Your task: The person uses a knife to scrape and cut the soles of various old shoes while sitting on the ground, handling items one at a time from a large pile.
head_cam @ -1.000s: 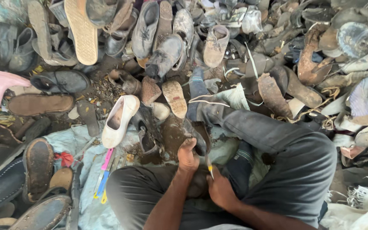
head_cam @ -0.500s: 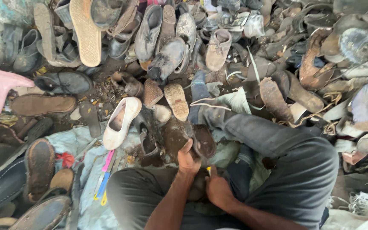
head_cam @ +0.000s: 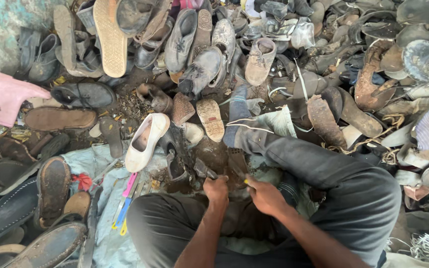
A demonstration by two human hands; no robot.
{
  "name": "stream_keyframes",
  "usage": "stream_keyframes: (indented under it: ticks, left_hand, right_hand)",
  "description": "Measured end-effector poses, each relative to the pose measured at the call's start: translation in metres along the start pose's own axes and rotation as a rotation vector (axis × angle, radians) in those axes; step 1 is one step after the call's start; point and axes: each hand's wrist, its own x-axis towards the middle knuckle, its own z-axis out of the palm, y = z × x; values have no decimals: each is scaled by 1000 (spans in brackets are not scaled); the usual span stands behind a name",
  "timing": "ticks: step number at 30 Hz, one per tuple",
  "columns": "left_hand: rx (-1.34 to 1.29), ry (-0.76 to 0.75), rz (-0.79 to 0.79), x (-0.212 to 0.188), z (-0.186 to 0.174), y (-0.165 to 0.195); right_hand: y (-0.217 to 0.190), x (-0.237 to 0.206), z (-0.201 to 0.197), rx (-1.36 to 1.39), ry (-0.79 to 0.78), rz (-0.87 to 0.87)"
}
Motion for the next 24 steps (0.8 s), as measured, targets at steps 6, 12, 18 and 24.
stream_keyframes:
  ticks: [6, 12, 18, 24]
  left_hand:
    - [175, 72, 295, -8, -2, -5]
    - [358, 135, 355, -8, -10, -4]
    - [-80, 59, 394, -16, -12, -8]
    - [360, 196, 280, -42, -20, -2]
  right_hand:
    - [-15, 68, -8, -192, -311, 256]
    - [-35, 55, -16, -265, -412, 323]
    - [0, 20, -22, -67, -371, 173]
    - [-8, 54, -8, -214, -466, 78]
